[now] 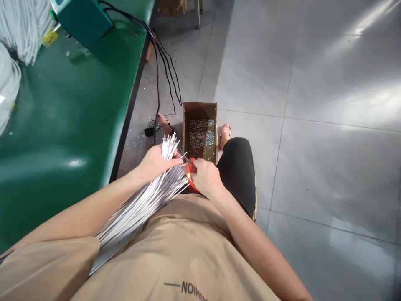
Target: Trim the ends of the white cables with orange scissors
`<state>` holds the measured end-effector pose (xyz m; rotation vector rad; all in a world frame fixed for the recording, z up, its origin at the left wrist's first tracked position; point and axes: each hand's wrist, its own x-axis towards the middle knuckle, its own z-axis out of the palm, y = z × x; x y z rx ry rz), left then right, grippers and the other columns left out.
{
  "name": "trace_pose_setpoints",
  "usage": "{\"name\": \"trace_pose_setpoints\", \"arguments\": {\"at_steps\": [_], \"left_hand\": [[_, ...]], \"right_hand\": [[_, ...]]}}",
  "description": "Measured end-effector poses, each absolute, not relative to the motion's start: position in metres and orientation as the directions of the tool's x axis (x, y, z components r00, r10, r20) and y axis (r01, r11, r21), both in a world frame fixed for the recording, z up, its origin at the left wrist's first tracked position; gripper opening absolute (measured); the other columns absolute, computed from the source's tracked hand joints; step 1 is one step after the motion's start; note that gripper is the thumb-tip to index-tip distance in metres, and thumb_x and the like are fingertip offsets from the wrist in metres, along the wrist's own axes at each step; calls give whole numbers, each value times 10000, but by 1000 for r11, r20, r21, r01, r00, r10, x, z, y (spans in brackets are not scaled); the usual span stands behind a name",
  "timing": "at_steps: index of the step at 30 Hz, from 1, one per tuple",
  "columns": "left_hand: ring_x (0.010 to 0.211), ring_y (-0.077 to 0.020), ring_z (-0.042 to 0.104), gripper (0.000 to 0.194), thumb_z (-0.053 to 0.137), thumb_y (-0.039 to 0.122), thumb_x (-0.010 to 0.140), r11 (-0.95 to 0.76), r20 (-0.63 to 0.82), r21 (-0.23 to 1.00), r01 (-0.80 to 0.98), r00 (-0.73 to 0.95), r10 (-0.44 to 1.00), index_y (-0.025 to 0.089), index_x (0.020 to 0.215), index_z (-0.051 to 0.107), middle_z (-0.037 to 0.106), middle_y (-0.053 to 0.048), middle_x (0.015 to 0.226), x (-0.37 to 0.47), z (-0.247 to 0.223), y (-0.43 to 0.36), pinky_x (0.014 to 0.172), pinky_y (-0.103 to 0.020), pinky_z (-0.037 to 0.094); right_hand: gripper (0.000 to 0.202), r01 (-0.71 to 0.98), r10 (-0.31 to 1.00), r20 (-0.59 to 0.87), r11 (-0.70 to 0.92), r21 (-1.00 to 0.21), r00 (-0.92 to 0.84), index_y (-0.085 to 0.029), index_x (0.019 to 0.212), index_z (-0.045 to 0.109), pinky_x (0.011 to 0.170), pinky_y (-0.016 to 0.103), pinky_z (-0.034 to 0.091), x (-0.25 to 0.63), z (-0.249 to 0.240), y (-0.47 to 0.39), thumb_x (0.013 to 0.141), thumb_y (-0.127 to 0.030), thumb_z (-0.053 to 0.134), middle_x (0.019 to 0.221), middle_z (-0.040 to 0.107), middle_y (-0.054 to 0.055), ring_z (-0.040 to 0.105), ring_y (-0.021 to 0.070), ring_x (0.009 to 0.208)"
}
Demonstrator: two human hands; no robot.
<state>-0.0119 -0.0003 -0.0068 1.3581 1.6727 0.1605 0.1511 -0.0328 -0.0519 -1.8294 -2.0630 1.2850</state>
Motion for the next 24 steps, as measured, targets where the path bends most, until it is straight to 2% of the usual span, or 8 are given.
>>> {"name": "trace_pose_setpoints", "arguments": {"at_steps": [5,10,14,16,17,19,21,24], "left_hand": [[745,-114,532,387,656,400,638,430,-596,654,622,73,800,94,853,556,587,-33,817,-13,-8,-1,704,-221,415],[747,-121,564,414,656,343,675,575,-650,742,345,159,743,76,890,422,583,-88,860,-13,-12,-4,643,-214,425],[767,-114,565,375,651,287,690,602,-658,746,284,179,731,69,870,405,583,-99,844,-11,-11,-3,616,-183,413],[787,-113,568,365,645,279,698,614,-667,738,279,171,725,68,877,406,587,-108,864,-10,-10,-2,626,-174,417],[789,-111,568,363,644,281,699,614,-670,734,290,162,725,66,875,411,588,-109,864,-10,-9,-2,634,-171,420],[779,-108,568,358,645,290,697,595,-661,734,328,141,737,63,862,423,584,-96,835,-11,-9,-2,642,-170,424],[757,-109,565,359,645,309,695,567,-645,738,366,137,752,66,851,432,569,-72,797,-12,-11,-3,638,-175,423],[734,-112,561,390,651,336,684,569,-649,738,362,151,746,80,873,425,554,-54,795,-12,-14,-4,632,-188,422]], "right_hand": [[270,793,904,-340,-1,-609,-260,-149,731,552,593,248,263,151,-54,-35,779,-389,438,745,529,5,409,111,650],[257,800,941,-206,100,-592,-270,-131,730,559,615,254,271,152,-62,-37,788,-356,448,743,526,16,425,118,692],[241,697,938,-195,63,-715,-285,-115,667,514,568,234,275,155,-70,-35,758,-338,497,723,511,17,394,92,628],[257,501,920,-319,-170,-848,-228,-103,673,517,530,214,283,157,-67,-31,729,-353,541,683,492,19,375,71,572],[267,333,893,-409,-334,-882,-189,-100,733,550,516,203,295,156,-64,-28,714,-365,562,659,483,18,379,64,553],[341,-34,800,-559,-579,-815,-216,-87,907,594,457,193,287,154,-55,-23,706,-363,577,620,469,11,350,47,478],[341,-218,791,-572,-611,-761,-217,-66,934,604,452,185,293,151,-47,-17,680,-294,607,625,486,16,363,39,475],[232,-385,821,-503,-570,-726,-270,-44,840,586,559,196,371,146,-42,-13,676,-208,597,668,536,50,475,74,581]]}}
